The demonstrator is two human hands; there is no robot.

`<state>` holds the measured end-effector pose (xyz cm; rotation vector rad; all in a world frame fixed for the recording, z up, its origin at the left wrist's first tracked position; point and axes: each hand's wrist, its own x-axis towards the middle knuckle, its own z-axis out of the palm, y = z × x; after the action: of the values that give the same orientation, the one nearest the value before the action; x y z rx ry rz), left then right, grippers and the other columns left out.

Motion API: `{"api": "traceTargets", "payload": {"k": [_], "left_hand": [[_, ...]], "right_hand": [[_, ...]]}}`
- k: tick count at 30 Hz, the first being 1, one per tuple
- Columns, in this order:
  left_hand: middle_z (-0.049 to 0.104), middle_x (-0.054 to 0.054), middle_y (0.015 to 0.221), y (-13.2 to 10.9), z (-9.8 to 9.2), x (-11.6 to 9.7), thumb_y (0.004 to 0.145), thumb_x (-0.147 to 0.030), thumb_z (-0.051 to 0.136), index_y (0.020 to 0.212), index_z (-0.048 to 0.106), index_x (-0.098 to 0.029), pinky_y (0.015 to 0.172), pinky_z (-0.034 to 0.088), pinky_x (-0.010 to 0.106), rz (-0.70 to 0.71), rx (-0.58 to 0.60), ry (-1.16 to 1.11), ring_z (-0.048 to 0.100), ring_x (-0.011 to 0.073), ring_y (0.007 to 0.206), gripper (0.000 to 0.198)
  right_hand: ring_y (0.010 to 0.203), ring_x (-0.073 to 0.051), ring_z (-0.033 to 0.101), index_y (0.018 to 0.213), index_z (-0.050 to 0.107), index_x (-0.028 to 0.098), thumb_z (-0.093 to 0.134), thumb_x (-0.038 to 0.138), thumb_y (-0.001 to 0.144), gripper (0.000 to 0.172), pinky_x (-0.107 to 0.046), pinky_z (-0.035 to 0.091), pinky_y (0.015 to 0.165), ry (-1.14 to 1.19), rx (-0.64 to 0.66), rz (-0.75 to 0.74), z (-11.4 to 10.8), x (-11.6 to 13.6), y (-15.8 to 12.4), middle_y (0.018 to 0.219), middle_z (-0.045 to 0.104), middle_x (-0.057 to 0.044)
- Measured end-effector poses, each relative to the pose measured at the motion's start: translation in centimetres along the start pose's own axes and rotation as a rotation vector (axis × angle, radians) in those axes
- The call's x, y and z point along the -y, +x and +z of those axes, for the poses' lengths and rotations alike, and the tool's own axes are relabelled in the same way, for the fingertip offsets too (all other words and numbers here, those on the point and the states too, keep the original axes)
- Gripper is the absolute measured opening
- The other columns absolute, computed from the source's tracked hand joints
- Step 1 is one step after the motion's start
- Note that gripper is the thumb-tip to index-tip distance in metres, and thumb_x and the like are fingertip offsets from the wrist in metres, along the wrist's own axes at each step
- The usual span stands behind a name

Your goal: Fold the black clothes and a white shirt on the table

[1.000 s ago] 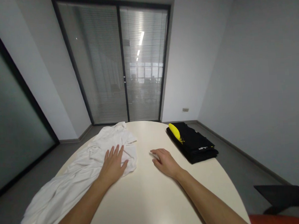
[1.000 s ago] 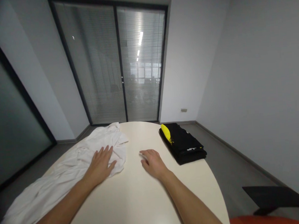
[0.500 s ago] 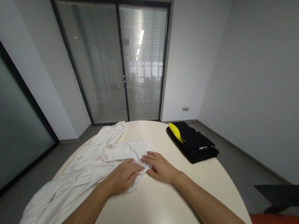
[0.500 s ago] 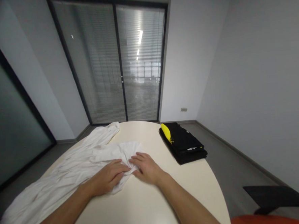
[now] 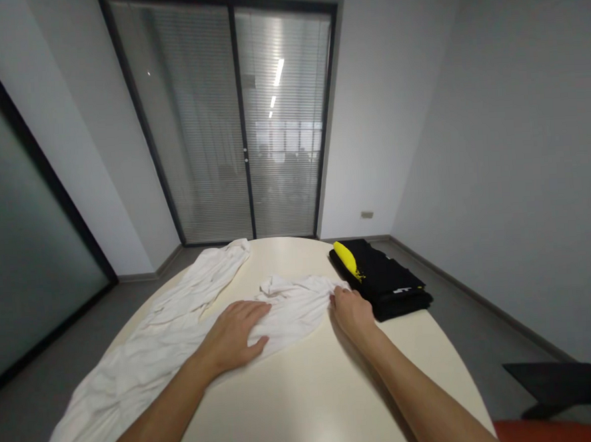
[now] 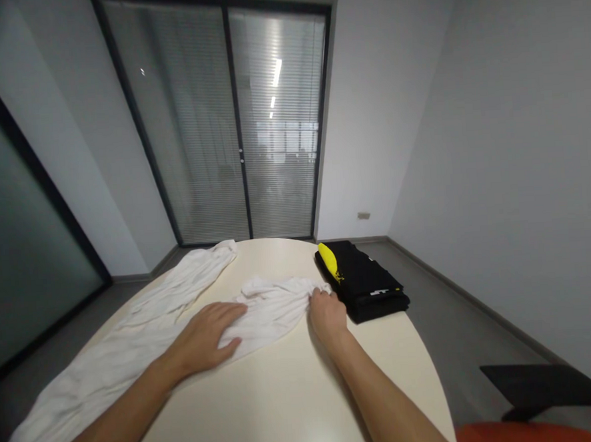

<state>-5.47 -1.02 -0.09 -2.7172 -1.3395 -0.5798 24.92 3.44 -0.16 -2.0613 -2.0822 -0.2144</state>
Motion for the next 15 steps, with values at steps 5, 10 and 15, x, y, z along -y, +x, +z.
{"api": "traceTargets", "payload": {"k": [5,10,15], "left_hand": [[0.068,0.003,0.127,-0.1,1.2,0.6,0.095,-0.029,0.053,0.122,0.067,-0.029,0.099,0.05,0.036,-0.068,0.029,-0.002,0.063,0.0215,0.116,0.03],[0.07,0.003,0.123,0.1,1.6,0.6,0.097,-0.027,0.051,0.118,0.069,-0.028,0.098,0.051,0.036,-0.079,-0.013,-0.022,0.065,0.021,0.112,0.027],[0.065,0.005,0.131,0.0,0.6,-0.4,0.095,-0.04,0.055,0.13,0.061,-0.026,0.103,0.047,0.038,-0.041,0.011,-0.059,0.061,0.0233,0.118,0.038]], "right_hand": [[0.122,-0.031,0.053,0.123,0.063,0.019,0.049,0.008,0.085,0.041,-0.049,0.036,0.106,0.17,-0.027,-0.349,-1.4,-0.2,-0.8,0.129,0.062,-0.017],[0.137,-0.028,0.04,0.139,0.052,0.025,0.061,0.03,0.085,0.055,-0.045,0.027,0.114,0.403,0.149,-0.792,-1.8,2.0,-2.5,0.148,0.049,-0.01],[0.106,-0.025,0.061,0.112,0.064,0.019,0.042,0.024,0.097,0.027,-0.033,0.044,0.086,0.296,0.122,-0.435,-1.2,2.4,-1.4,0.109,0.069,-0.012]]}}
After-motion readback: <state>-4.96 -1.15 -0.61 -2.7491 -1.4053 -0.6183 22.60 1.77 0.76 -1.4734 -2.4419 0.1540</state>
